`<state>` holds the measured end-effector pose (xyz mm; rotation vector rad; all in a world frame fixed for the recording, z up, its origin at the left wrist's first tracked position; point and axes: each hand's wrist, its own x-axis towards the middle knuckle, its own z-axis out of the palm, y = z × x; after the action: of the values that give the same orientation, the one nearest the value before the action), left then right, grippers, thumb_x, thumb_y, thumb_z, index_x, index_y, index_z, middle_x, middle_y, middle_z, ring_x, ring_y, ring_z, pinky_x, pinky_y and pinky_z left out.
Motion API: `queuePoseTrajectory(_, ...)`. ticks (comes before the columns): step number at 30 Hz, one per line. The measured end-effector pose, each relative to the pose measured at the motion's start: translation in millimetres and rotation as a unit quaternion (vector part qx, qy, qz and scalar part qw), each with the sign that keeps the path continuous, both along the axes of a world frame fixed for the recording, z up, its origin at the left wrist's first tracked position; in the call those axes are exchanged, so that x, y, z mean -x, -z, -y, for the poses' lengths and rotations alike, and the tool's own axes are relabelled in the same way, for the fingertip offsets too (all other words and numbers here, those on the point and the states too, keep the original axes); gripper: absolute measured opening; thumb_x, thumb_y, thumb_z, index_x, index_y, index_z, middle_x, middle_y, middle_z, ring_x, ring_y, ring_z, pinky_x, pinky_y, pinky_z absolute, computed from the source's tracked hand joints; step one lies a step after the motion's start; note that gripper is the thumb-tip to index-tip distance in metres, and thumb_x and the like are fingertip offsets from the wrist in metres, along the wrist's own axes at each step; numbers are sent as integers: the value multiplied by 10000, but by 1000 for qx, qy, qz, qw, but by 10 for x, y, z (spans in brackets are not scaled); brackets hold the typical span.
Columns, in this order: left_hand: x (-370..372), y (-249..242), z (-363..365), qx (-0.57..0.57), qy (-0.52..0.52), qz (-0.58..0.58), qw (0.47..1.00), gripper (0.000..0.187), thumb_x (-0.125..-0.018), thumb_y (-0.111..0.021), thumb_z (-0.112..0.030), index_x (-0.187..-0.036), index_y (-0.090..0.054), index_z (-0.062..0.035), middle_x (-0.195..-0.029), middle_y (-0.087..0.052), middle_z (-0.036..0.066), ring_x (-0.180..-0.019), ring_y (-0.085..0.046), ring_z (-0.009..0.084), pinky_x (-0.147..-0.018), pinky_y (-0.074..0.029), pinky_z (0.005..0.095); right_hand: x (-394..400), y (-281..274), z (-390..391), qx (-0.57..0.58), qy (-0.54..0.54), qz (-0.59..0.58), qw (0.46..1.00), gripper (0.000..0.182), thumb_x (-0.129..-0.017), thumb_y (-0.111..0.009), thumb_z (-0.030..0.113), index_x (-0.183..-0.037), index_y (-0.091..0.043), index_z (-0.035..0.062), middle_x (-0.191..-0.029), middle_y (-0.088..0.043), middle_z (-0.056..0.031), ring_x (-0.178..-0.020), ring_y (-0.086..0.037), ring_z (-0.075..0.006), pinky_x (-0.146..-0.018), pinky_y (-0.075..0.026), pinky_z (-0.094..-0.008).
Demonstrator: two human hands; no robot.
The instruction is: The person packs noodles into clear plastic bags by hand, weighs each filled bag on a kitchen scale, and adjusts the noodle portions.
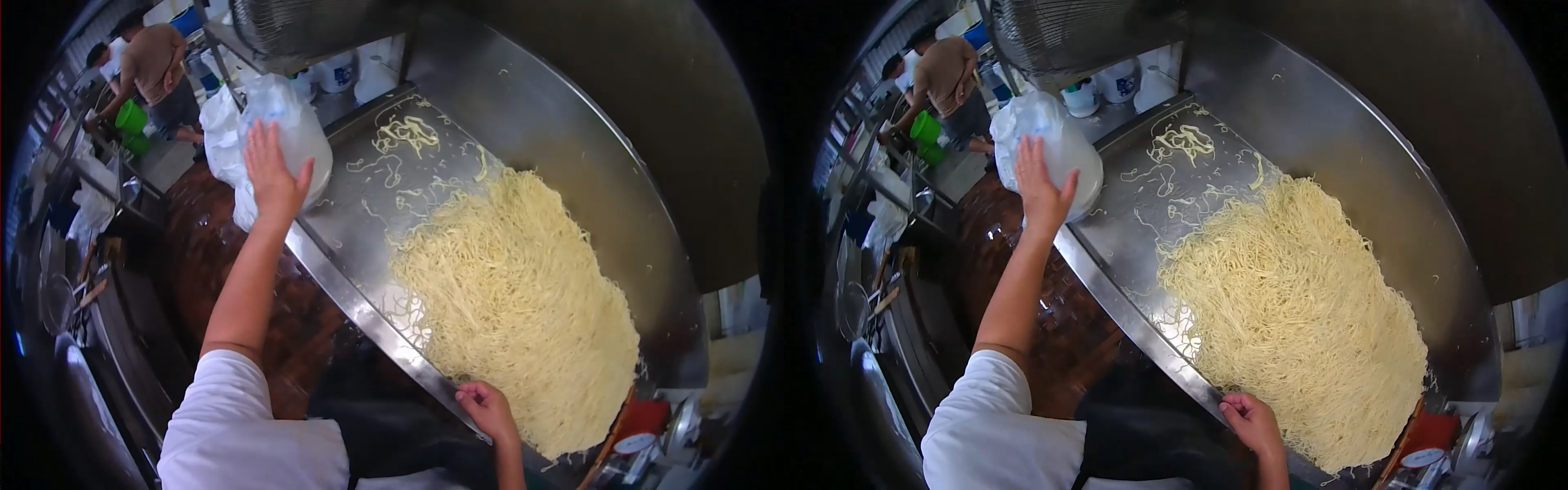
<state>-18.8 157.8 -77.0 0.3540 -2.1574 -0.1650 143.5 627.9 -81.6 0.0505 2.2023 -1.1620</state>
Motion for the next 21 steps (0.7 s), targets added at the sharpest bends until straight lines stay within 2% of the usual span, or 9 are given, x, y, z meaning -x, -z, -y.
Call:
queuePoseTrajectory(6,-6,-133,265,39,56,-37,997,354,-839,-638,-154,-1160,-554,-30,-1258,-526,218,-1208,-476,374,-1005,-352,438,-4,212,87,-2,31,26,999,195,-840,-682,171,-964,-650,24,-803,-670,-37,-716,-594,-96,-664,-482,-244)
queuePoseTrajectory(9,94,-453,370,-142,171,-177,959,168,-919,-566,-154,-1009,-610,-19,-1043,-640,168,-993,-610,290,-870,-449,370,73,228,184,-1,3,0,1000,201,-839,-681,181,-966,-652,26,-800,-670,-37,-718,-596,-98,-664,-483,-246)
queuePoseTrajectory(10,71,-665,347,-150,189,-214,947,199,-957,-527,-182,-965,-615,-4,-893,-657,99,-804,-614,182,-759,-470,292,110,234,196,-1,-5,-12,1000,204,-839,-680,184,-966,-652,27,-794,-668,-38,-716,-595,-99,-663,-483,-246)
queuePoseTrajectory(14,-298,-1519,-60,-355,340,-315,812,251,-970,-505,-226,-946,-615,-2,-816,-597,11,-691,-531,87,-655,-427,226,313,30,248,38,-13,-115,993,210,-831,-686,172,-964,-651,14,-761,-658,-38,-705,-598,-105,-679,-486,-253)
queuePoseTrajectory(15,-286,-1683,-238,-189,273,-342,879,229,-958,-516,-237,-937,-607,-28,-816,-588,0,-693,-531,79,-636,-430,226,385,-91,272,41,22,-112,993,285,-788,-725,187,-994,-638,11,-853,-665,-82,-785,-627,-153,-728,-495,-276)
queuePoseTrajectory(16,-326,-1665,-338,-342,366,-277,820,217,-950,-526,-238,-947,-606,-37,-821,-591,2,-704,-540,83,-649,-441,235,454,-211,342,0,31,-273,962,347,-755,-748,195,-1026,-628,14,-919,-659,-106,-832,-630,-192,-758,-495,-300)
queuePoseTrajectory(18,-514,-1598,-595,-598,512,-114,606,200,-934,-545,-241,-968,-605,-53,-830,-598,7,-726,-557,92,-674,-464,251,586,-568,575,-53,26,-516,855,453,-708,-768,202,-1091,-607,20,-1032,-637,-148,-916,-624,-263,-813,-491,-350)
queuePoseTrajectory(19,-510,-1433,-774,-668,486,-88,556,199,-924,-554,-252,-963,-605,-64,-829,-600,10,-736,-566,99,-684,-473,262,635,-786,704,-62,15,-602,796,496,-693,-767,201,-1124,-596,25,-1079,-622,-166,-952,-615,-294,-839,-486,-375)
queuePoseTrajectory(21,-441,-941,-1209,-768,471,-8,433,199,-902,-577,-288,-933,-604,-93,-822,-598,18,-749,-578,115,-695,-485,278,622,-1017,905,-74,-88,-606,787,486,-697,-743,182,-1134,-598,26,-1045,-636,-164,-948,-618,-306,-863,-476,-395)
